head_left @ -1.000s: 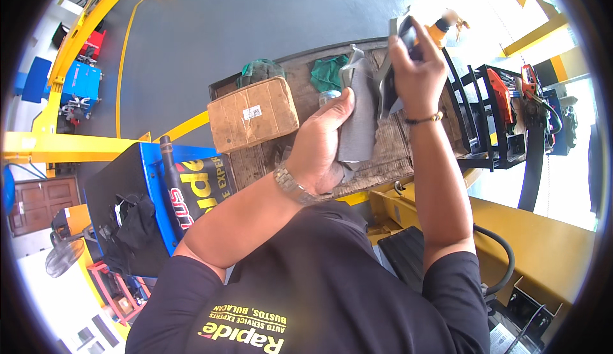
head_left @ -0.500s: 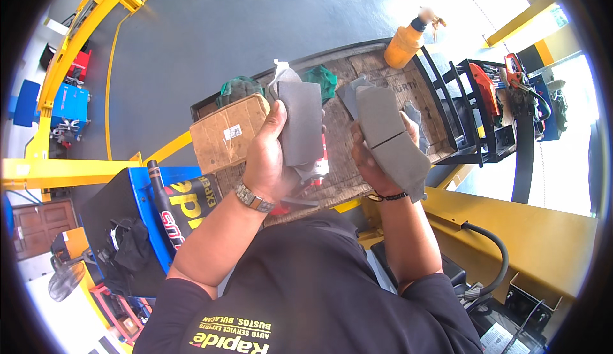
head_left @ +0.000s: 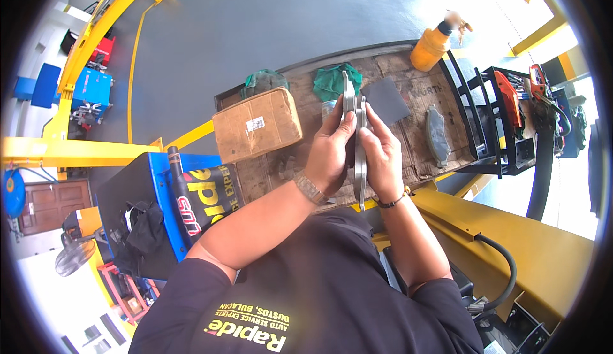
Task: The person unpacks brake pads from a box, removes them from plastic packaging, and applies lubricant from a spray can to the back of each pad. The person then rubs the pads together and places them on a workbench.
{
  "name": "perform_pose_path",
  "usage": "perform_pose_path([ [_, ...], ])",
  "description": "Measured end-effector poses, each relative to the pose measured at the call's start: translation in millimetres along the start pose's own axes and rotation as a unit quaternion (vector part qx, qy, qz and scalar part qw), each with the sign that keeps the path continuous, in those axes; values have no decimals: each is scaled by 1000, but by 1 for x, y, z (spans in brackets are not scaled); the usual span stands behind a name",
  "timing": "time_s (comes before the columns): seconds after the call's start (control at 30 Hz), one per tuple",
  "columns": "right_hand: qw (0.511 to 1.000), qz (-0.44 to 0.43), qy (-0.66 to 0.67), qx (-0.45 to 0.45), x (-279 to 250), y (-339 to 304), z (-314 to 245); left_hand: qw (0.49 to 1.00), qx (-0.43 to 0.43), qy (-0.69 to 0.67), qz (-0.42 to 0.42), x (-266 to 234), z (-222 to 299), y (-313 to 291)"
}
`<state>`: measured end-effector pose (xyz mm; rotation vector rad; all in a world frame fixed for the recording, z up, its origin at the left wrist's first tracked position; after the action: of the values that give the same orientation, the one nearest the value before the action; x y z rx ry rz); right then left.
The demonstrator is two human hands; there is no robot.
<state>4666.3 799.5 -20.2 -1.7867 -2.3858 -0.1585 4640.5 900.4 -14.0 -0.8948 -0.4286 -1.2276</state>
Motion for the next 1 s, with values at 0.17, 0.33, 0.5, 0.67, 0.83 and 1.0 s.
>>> perform_pose_path([
  [0.17, 976, 33, -214, -35, -11, 16, 7, 995, -92, -39, 2, -23, -23, -2],
  [0.33, 989, 66, -112, -71, -29, 42, -4, 988, -150, -37, 32, -43, -28, -6],
  [0.5, 953, 6, -264, -148, -3, 37, 9, 983, -150, -102, 22, -41, -38, 12],
  [0.67, 960, 57, -223, -162, -17, 42, 22, 993, -92, -74, 10, -41, -38, 35],
  [0.83, 985, 116, -60, -117, -31, 43, 27, 991, -107, 2, 81, -43, -26, 35],
  [1.0, 983, 100, -98, -121, -38, 46, 32, 994, -81, -22, 75, -28, -20, 36],
])
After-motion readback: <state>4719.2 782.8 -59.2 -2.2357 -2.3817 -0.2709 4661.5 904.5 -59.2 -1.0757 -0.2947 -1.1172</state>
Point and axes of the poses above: each hand's wrist, its own y-axis towards the middle knuckle, its own x-axis out of the palm, z = x × y, the point moved 6 cm from there along y, towards the middle knuckle, and after that the axes turned 6 degrees about -x, right-handed, at the moved point
